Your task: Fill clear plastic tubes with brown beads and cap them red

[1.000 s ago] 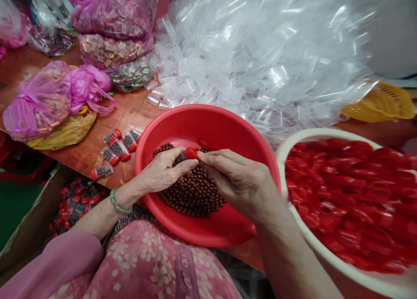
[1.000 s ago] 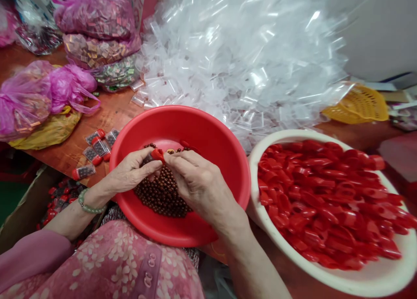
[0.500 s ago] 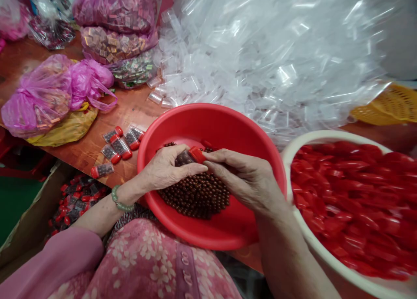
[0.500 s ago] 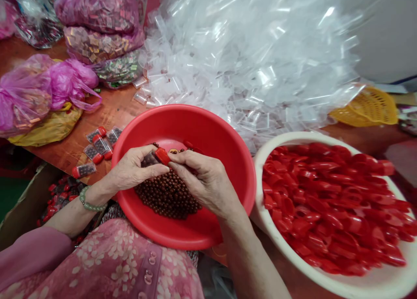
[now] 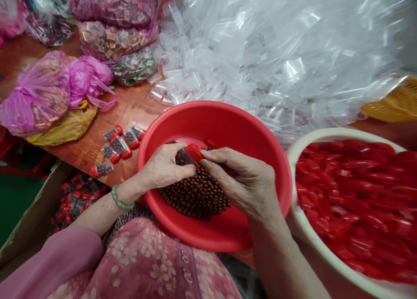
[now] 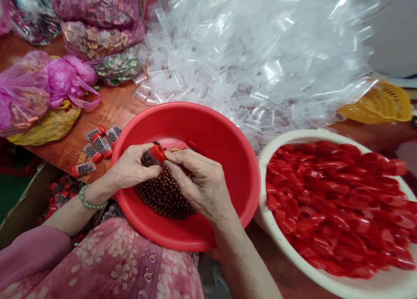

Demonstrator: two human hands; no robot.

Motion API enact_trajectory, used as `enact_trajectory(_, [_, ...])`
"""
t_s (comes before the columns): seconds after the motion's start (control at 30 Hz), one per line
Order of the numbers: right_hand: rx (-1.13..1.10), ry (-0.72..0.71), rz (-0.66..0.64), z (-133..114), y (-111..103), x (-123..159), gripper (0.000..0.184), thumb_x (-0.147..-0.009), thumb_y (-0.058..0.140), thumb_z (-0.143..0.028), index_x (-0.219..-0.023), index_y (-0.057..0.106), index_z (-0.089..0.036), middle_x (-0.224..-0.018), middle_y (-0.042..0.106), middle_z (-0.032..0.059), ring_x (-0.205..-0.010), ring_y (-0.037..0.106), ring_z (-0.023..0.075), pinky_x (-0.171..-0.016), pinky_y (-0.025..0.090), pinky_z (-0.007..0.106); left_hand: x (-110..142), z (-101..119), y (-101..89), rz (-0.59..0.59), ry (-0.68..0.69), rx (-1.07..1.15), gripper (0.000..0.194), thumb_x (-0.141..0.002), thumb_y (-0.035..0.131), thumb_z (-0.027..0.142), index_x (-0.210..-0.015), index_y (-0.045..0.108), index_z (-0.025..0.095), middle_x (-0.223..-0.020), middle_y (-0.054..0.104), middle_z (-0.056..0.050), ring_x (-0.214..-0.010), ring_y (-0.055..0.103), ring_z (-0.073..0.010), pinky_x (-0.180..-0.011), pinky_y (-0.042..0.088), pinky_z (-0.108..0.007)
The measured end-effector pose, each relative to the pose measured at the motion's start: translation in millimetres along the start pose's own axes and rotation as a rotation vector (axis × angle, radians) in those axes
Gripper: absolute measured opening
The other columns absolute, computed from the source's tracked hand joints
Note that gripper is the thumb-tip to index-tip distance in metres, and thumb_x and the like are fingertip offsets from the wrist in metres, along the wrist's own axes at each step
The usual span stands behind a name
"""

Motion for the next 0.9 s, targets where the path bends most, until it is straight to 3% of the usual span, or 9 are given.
enact_trajectory(0.2, [-0.014,0.036,-0.032,5,-7,0,0.015,-0.087,0.066,-0.023,-0.099,0.075,-0.027,-0.093,0.072,0.0041,-0.085,0.069,0.0168,-0.079,0.058,0.033,1,7,-0.5,-0.061,0.041,0.155,0.023,-0.077,0.07,0.031,-0.091,0.066,0.013,-0.086,0.063,-0.002,-0.08,0.055,-0.0117,-0.076,0.043,-0.025])
enact_trajectory(0.4, [-0.054,0.061,-0.06,7,-10,-1,0.016,-0.086,0.068,-0.026,-0.099,0.076,-0.029,-0.089,0.07,0.0032,-0.082,0.066,0.0151,-0.069,0.056,0.029,3,6,-1.2,-0.044,-0.043,0.278,0.03,-0.077,0.074,0.042,-0.085,0.073,0.013,-0.076,0.063,0.0,-0.069,0.052,-0.009,-0.068,0.04,-0.023])
enact_trajectory(0.53, [-0.129,0.112,-0.085,9,-9,0,0.021,-0.081,0.075,-0.028,-0.102,0.075,-0.03,-0.092,0.071,0.0022,-0.086,0.067,0.0158,-0.077,0.056,0.03,1,7,-2.4,-0.037,-0.029,0.339,0.028,-0.078,0.074,0.041,-0.08,0.071,0.013,-0.073,0.061,0.002,-0.066,0.05,-0.007,-0.066,0.039,-0.022])
enact_trajectory(0.67, [-0.2,0.204,0.025,13,-10,3,0.018,-0.079,0.076,-0.026,-0.097,0.074,-0.028,-0.092,0.072,0.0012,-0.087,0.069,0.0155,-0.082,0.056,0.03,-1,7,-5.3,0.028,0.004,0.286,0.028,-0.08,0.07,0.041,-0.077,0.067,0.013,-0.066,0.057,0.003,-0.059,0.046,-0.0062,-0.059,0.035,-0.022])
enact_trajectory(0.8, [-0.343,0.375,0.173,19,-7,5,0.031,-0.07,0.083,-0.023,-0.097,0.068,-0.027,-0.088,0.074,-0.0004,-0.081,0.071,0.0145,-0.072,0.058,0.025,0,8,-6.0,0.106,-0.015,0.226,0.031,-0.079,0.068,0.044,-0.073,0.064,0.014,-0.064,0.055,0.002,-0.058,0.046,-0.007,-0.056,0.034,-0.023])
enact_trajectory(0.9, [-0.466,0.429,0.228,19,-6,1,0.03,-0.064,0.085,-0.021,-0.088,0.067,-0.025,-0.081,0.075,-0.0022,-0.073,0.071,0.0132,-0.068,0.058,0.022,1,12,-5.1,0.13,0.012,0.215,0.03,-0.079,0.068,0.044,-0.073,0.064,0.014,-0.063,0.055,0.002,-0.058,0.046,-0.0069,-0.054,0.032,-0.023])
Point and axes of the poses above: each hand's wrist, its own x-axis away from the middle knuckle, its own y-axis out of the palm, z = x × y, the point moved 4 cm from there along -x, towards the middle knuckle
